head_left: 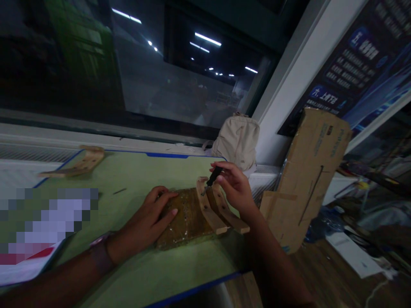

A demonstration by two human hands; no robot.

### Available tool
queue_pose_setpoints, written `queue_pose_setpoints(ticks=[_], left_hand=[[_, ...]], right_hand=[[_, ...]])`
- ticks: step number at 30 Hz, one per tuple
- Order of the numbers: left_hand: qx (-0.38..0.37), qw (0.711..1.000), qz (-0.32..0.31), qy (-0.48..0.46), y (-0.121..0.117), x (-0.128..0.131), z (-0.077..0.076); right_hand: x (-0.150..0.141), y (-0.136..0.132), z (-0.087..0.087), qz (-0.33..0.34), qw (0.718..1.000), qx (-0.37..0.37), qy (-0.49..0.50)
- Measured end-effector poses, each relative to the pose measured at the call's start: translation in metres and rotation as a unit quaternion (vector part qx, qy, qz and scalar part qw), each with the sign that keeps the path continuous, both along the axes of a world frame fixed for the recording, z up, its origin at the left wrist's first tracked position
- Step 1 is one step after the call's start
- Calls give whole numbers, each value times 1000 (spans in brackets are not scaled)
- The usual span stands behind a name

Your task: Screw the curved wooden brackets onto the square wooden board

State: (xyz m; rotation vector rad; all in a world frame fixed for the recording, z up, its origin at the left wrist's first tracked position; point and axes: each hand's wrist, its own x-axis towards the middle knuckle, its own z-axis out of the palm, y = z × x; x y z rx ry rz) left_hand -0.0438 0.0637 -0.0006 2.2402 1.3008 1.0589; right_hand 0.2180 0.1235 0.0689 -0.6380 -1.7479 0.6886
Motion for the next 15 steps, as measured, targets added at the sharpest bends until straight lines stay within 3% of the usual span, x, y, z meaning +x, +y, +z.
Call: queue_pose_setpoints(ticks=[3, 10, 12, 15], left_hand=[[0, 1000, 0, -3, 1, 0, -2], [-2, 1000, -4, -6, 0, 0, -1], [-3, 1000, -4, -6, 0, 0, 0], [-2, 1000, -9, -5, 0, 0, -1]], right_hand=[[-4, -2, 0, 18, 999, -25, 40], [-3, 3, -5, -99, 993, 17, 55], [-2, 3, -4, -87, 995, 22, 39], [-3, 1, -1, -11, 999, -1, 45]])
